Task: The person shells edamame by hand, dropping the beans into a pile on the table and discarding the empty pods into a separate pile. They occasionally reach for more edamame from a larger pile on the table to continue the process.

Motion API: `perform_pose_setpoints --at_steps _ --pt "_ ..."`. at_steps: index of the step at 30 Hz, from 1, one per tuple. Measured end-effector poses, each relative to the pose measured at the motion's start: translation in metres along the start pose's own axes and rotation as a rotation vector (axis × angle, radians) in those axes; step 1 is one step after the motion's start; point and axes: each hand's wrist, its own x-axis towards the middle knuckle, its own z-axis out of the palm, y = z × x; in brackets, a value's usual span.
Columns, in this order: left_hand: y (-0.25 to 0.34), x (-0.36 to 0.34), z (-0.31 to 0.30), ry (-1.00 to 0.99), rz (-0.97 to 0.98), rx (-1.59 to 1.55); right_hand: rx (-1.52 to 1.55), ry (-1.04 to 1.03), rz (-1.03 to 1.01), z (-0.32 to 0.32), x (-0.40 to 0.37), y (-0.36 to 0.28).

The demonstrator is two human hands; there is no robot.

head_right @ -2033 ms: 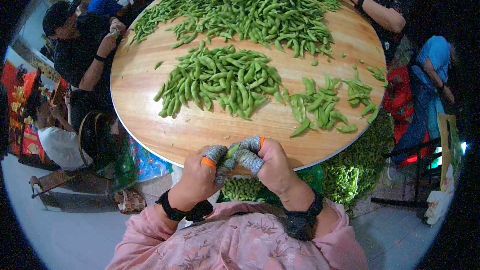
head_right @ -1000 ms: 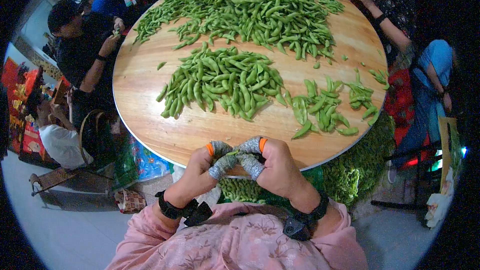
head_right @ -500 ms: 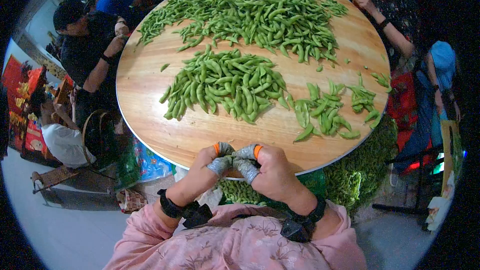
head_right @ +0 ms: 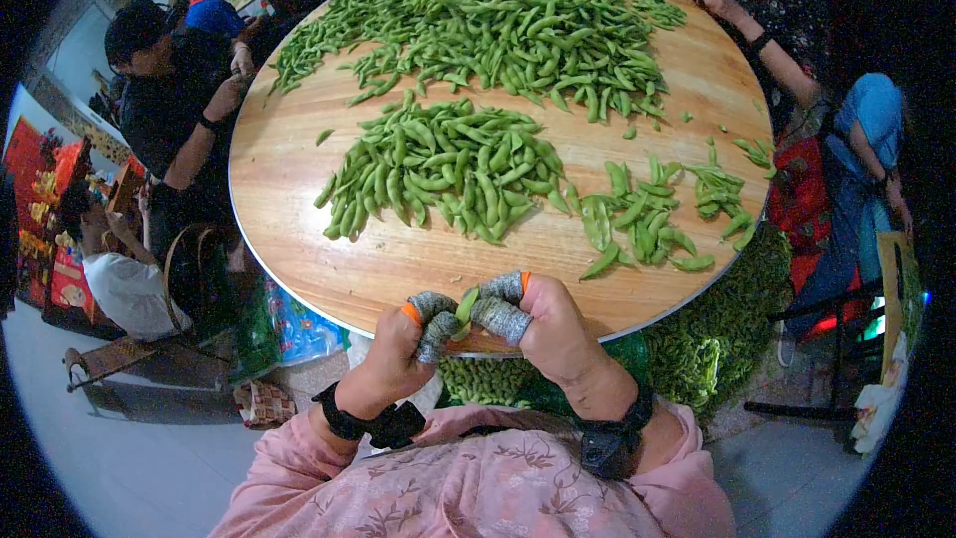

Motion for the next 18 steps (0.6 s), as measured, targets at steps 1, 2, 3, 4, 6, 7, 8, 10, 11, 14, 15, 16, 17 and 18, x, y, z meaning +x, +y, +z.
perform_pose_setpoints --at_steps 1,2,3,4,6,7,8,10,11,14,15,16,17,18 --pt "0.0 0.0 0.001 -0.011 -0.005 0.008 0.033 -0.003 -0.008 -0.001 0.0 0.001" --pt "0.002 -0.001 0.001 -0.011 -0.005 0.008 0.066 -0.007 -0.018 -0.002 0.0 0.002" --pt "0.004 -0.001 0.001 -0.024 0.01 0.085 0.065 -0.008 -0.019 -0.003 0.0 0.001" --pt "0.005 -0.001 0.001 -0.037 0.024 0.161 0.037 -0.021 -0.004 -0.004 0.0 0.001" --pt "0.001 -0.002 0.0 0.002 0.064 0.192 0.009 -0.037 0.01 -0.002 -0.001 -0.002" --pt "0.0 -0.002 -0.001 0.039 0.106 0.222 0.067 -0.047 0.034 0.002 -0.002 -0.004" --pt "0.0 -0.001 -0.001 0.038 0.107 0.222 0.126 -0.056 0.057 0.004 -0.003 -0.005" --pt "0.0 0.001 -0.001 0.07 0.131 0.188 0.121 -0.052 0.062 0.004 -0.002 -0.004" --pt "0.0 0.0 -0.002 0.071 0.131 0.188 0.116 -0.051 0.066 0.004 -0.002 -0.003" --pt "0.001 -0.001 -0.005 0.016 0.096 0.155 -0.086 0.019 -0.055 -0.007 0.002 0.008" --pt "0.006 -0.002 -0.007 -0.039 0.052 0.175 -0.086 0.018 -0.053 -0.008 0.001 0.004" --pt "0.008 -0.003 -0.009 -0.094 0.007 0.196 -0.14 0.004 -0.055 -0.008 0.001 -0.002" --pt "0.007 -0.004 -0.01 -0.095 0.006 0.197 -0.193 -0.01 -0.058 -0.008 0.001 -0.006" --pt "0.006 -0.005 -0.01 -0.087 0.033 0.218 -0.193 -0.009 -0.058 -0.007 0.001 -0.006"
